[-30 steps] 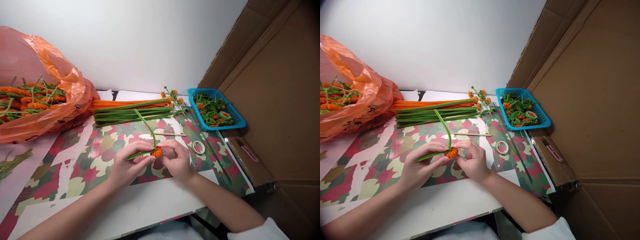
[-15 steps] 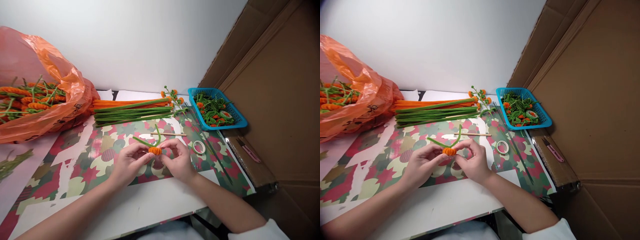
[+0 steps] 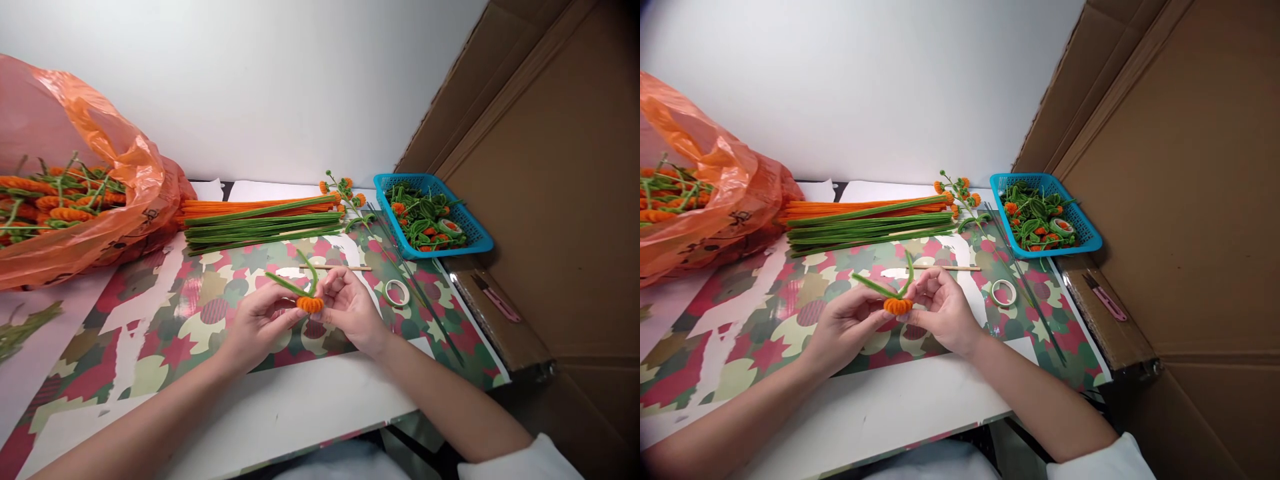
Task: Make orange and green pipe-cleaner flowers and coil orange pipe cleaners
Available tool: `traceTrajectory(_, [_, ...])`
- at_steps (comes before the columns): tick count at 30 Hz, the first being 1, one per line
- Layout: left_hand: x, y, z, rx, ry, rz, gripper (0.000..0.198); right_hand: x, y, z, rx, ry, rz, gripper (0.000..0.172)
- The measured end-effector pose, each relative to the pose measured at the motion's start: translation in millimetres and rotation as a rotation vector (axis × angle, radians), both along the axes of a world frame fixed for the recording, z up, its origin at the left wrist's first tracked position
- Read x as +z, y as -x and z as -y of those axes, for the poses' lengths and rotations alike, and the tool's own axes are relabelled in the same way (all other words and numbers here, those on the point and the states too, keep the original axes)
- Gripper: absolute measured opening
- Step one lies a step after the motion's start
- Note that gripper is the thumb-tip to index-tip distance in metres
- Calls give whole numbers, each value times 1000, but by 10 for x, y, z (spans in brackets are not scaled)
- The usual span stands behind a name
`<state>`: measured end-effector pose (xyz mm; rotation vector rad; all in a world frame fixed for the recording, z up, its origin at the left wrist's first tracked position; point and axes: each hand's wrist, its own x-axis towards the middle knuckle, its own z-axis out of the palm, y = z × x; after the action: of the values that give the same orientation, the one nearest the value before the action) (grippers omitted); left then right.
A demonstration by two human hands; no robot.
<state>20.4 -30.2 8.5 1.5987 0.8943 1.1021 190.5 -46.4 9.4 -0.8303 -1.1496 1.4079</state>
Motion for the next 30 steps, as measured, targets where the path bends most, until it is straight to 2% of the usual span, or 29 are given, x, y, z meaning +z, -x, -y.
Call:
traceTrajectory(4, [-10, -3, 18, -65, 38, 64, 10, -45, -10, 40, -151, -221, 179, 31])
traceTrajectory(7, [15, -19, 41, -83, 99, 87, 13, -66, -26, 70, -241, -354, 397, 29])
traceTrajectory(12, [69, -70, 76, -8, 215, 85, 8, -43, -29, 76, -292, -551, 574, 24])
traceTrajectory(15, [83, -96, 94, -21, 296, 120, 9, -31, -14, 75, -297, -687, 633, 25])
traceTrajectory(17, [76, -96, 95, -40, 323, 140, 12, -28, -10, 71, -303, -659, 623, 25])
traceTrajectory(20, [34, -57, 71, -30, 349, 155, 19, -35, -33, 44, -288, -436, 490, 25])
traceTrajectory(24, [-38, 7, 25, -61, 434, 141, 26, -55, -85, -5, -67, -79, 283, 27])
traceTrajectory(27, [-34, 15, 9, -179, 511, 94, 22, -50, -90, -17, 54, -53, 332, 38])
traceTrajectory(30, [15, -1, 15, -250, 544, 51, 18, -26, -62, -13, 59, -92, 389, 27])
